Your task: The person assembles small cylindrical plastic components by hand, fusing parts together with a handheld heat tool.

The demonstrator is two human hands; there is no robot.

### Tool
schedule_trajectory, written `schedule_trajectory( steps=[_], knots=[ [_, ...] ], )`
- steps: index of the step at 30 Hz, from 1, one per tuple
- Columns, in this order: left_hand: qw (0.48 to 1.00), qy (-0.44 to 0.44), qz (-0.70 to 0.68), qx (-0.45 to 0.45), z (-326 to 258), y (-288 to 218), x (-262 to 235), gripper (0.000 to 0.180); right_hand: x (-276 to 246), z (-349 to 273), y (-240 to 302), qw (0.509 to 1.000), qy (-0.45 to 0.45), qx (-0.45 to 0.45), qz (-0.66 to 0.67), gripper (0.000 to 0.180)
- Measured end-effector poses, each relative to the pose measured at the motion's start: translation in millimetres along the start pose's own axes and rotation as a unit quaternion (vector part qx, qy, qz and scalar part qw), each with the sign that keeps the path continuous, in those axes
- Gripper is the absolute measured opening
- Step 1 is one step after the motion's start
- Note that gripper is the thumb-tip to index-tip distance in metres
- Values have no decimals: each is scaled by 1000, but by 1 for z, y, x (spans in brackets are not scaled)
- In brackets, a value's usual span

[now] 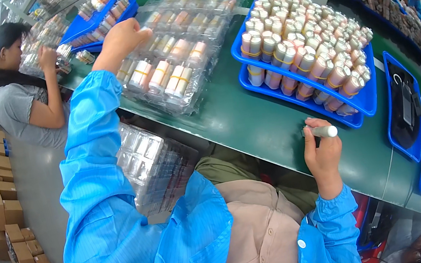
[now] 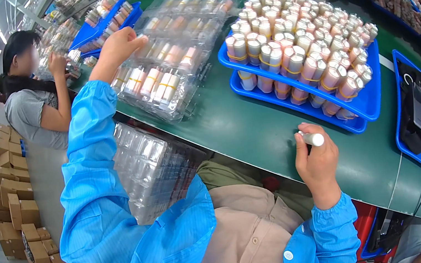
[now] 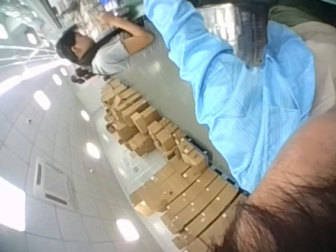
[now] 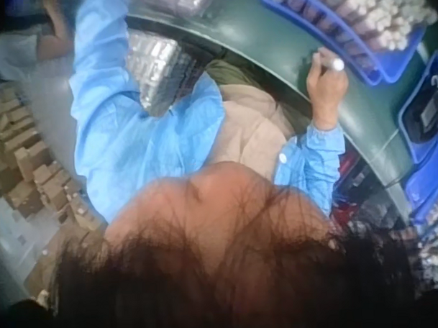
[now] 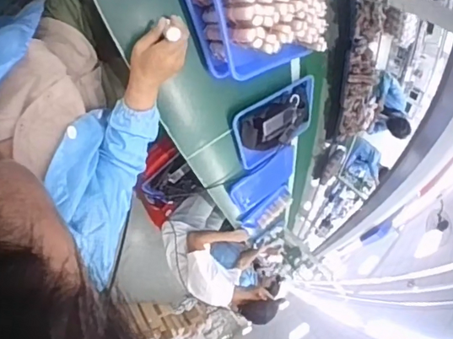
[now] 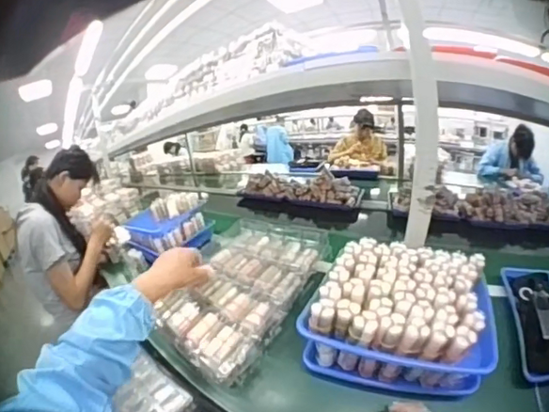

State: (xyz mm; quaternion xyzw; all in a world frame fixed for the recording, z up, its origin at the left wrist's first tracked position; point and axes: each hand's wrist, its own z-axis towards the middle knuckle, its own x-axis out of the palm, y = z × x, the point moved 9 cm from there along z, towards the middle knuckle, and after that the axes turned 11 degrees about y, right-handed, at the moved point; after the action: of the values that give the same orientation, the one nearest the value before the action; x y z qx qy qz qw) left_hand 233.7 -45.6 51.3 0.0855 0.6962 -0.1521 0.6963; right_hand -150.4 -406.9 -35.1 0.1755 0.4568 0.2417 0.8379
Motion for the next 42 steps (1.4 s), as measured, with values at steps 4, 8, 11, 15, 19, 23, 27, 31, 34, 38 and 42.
schedule_trajectory(
  steps=[4, 8, 11, 15, 19, 23, 27, 31, 34, 38, 42],
  knots=[
    [996, 49, 73, 3, -13, -16, -5, 42, 2, -1, 1, 1000, 5, -6, 0, 22],
    [980, -88, 141, 111, -40, -88, -41, 33, 0, 1, 5, 1000, 5, -16, -3, 25],
    [942, -15, -107, 317, -80, -209, -44, 42, -2, -2, 5, 1000, 2, -14, -9, 25],
    [900, -80, -31, 428, -124, -295, -18, 57, -3, -2, 8, 1000, 9, -16, -4, 23],
    [911, -93, 25, 401, -112, -311, 4, 62, -4, -2, 10, 1000, 10, -27, 6, 22],
    [892, -155, 40, 424, -104, -310, 11, 60, -4, -3, 9, 1000, 14, -19, 6, 24],
    [863, -159, 37, 477, -99, -309, 14, 55, -3, -4, 9, 1000, 13, -21, 5, 26],
    [863, -144, 22, 484, -100, -310, 6, 52, 0, -4, 8, 1000, 20, -10, 4, 25],
    [835, -189, -11, 516, -106, -304, -7, 49, -2, -2, 10, 1000, 14, -16, 7, 24],
    [830, -229, -107, 497, -102, -281, -36, 44, 0, -2, 7, 1000, 19, -13, 6, 23],
    [847, -204, -168, 462, -93, -266, -36, 45, -2, -4, 9, 1000, 19, -10, -3, 22]
  ],
)
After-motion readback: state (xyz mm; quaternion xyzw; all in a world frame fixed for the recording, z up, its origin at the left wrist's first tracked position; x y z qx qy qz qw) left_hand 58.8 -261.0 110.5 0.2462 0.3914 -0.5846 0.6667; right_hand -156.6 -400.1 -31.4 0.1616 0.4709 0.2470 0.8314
